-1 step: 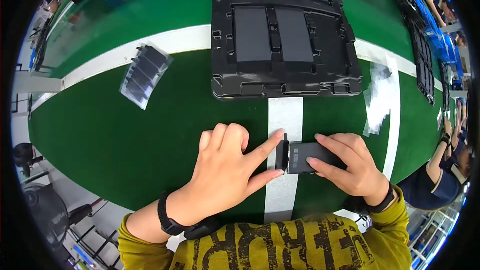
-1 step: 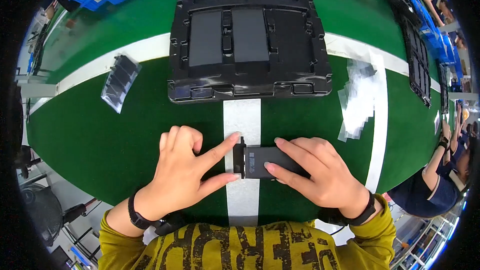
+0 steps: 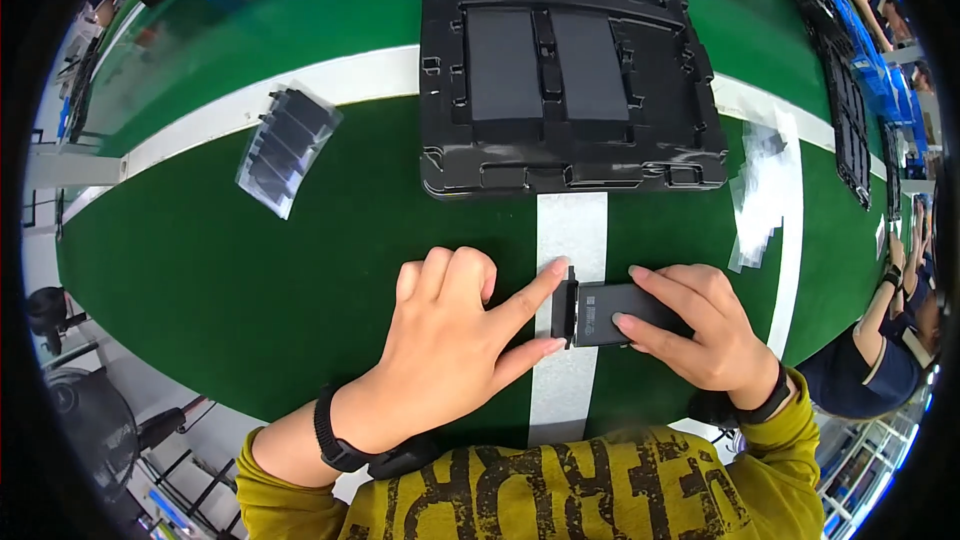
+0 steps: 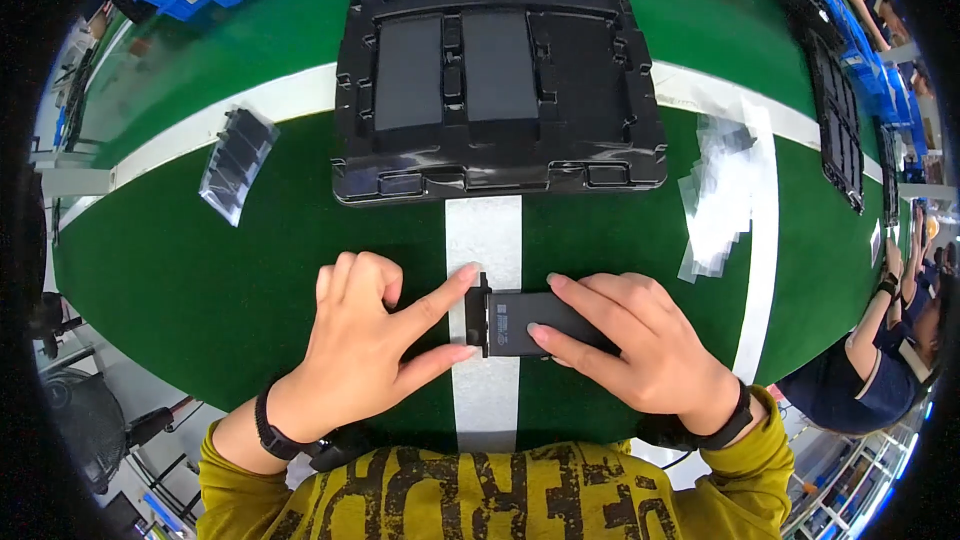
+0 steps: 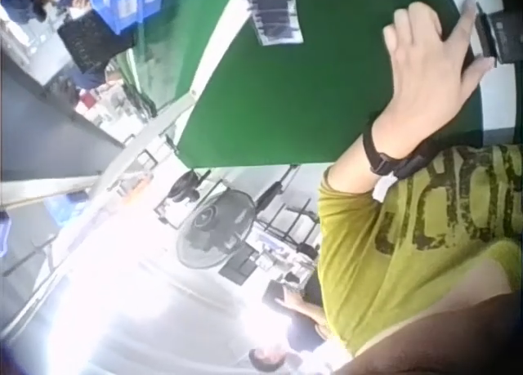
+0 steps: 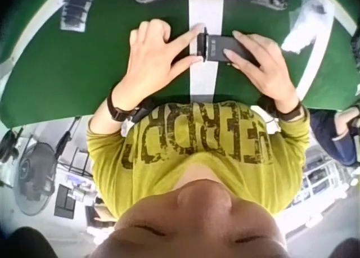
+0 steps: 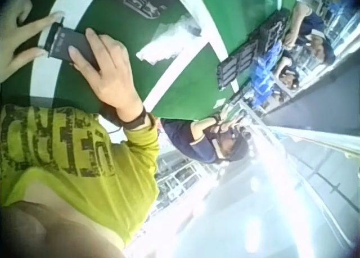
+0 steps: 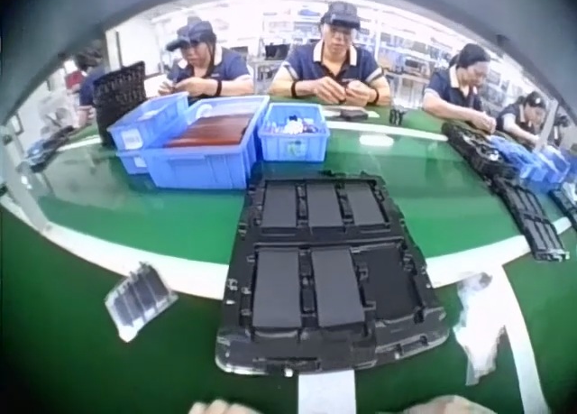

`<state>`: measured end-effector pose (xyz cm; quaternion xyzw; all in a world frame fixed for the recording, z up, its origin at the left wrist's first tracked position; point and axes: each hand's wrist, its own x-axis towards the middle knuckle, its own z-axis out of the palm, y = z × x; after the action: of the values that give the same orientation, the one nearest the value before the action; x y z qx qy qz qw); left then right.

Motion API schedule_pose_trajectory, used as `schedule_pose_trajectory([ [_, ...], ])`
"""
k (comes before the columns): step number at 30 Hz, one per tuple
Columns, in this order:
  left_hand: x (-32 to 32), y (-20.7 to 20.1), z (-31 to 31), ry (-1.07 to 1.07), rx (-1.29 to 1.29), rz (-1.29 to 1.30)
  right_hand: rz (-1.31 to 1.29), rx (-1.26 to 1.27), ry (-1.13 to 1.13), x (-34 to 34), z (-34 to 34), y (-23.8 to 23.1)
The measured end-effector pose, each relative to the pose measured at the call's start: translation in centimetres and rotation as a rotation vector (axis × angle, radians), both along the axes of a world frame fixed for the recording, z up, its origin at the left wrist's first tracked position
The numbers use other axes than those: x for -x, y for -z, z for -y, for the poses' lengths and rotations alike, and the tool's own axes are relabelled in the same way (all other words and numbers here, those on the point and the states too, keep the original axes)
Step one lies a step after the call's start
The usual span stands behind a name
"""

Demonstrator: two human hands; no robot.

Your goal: Assembling small black plastic housing components by manually snapping parts together on a production line.

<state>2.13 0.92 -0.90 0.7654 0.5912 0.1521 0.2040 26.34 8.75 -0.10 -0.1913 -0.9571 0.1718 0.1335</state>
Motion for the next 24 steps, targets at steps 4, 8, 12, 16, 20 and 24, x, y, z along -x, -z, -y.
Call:
schedule_pose_trajectory([
  [4, -0.1, 0.2, 0.0, 0.0, -0.012, -0.019, -0.038, 0.001, -0.01, 0.1, -0.2, 0.7],
  [8, -0.2, 0.2, -0.2, 0.003, 0.0, -0.022, -0.057, 0.003, -0.016, 0.1, -0.4, 1.1],
  [12, -0.2, 0.2, -0.2, 0.001, -0.004, -0.025, -0.061, 0.009, -0.02, 0.1, -0.5, 1.1],
  [16, -0.2, 0.1, -0.2, 0.007, 0.001, -0.035, -0.061, -0.001, -0.019, 0.0, -0.4, 1.2],
  [20, -0.1, 0.1, -0.2, 0.007, 0.005, -0.032, -0.063, 0.001, -0.016, 0.1, -0.4, 1.1],
  [24, -0.1, 0.1, -0.2, 0.007, 0.007, -0.037, -0.065, -0.007, -0.018, 0.2, -0.4, 1.2],
])
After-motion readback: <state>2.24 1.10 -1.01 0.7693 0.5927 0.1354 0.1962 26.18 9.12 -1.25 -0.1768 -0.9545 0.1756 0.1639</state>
